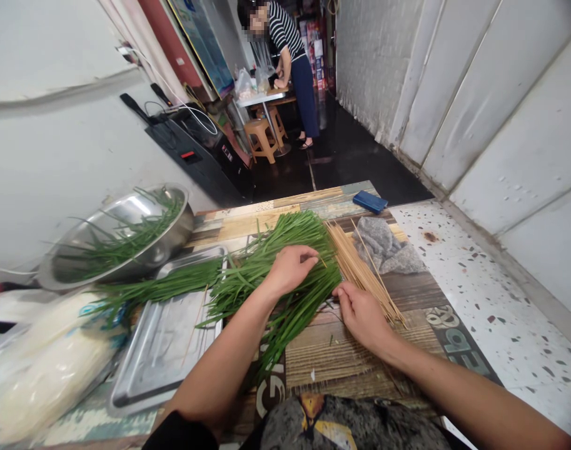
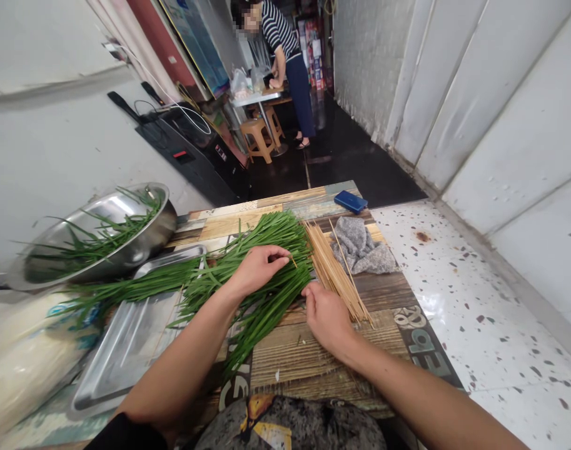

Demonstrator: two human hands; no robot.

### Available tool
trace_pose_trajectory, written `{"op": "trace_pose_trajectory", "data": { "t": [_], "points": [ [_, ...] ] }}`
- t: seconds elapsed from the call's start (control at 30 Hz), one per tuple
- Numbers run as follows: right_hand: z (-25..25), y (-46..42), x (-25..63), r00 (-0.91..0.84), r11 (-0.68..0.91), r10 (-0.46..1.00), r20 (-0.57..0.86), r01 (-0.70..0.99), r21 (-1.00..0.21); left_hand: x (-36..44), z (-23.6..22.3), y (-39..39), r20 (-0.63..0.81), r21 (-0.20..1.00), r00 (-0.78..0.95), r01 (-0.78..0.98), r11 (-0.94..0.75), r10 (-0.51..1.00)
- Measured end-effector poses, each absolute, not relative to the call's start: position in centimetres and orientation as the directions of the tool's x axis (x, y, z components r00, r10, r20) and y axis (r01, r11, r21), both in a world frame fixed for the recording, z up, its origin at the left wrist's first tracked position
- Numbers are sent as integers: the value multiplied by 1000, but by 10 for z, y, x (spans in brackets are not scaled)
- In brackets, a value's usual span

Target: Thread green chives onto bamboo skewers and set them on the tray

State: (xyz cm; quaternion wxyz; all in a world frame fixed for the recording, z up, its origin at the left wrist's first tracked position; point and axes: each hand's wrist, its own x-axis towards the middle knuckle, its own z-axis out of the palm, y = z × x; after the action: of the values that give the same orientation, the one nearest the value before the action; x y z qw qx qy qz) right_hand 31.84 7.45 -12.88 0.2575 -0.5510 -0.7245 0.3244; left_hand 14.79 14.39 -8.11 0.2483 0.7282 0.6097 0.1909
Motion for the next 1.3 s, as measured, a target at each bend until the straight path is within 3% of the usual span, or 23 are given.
{"op": "trace_pose_trajectory", "data": {
  "t": [1.1,1.23,1.3],
  "points": [
    [-129,75,318,-257,186,966,20,642,-744,157,-83,136,72,609,66,787,-96,995],
    [-131,76,318,-255,186,967,20,650,-737,158,-80,130,66,568,104,814,-124,992],
    [-131,75,318,-255,187,967,20,650,-736,157,-77,126,64,535,219,816,-219,974]
  ]
}}
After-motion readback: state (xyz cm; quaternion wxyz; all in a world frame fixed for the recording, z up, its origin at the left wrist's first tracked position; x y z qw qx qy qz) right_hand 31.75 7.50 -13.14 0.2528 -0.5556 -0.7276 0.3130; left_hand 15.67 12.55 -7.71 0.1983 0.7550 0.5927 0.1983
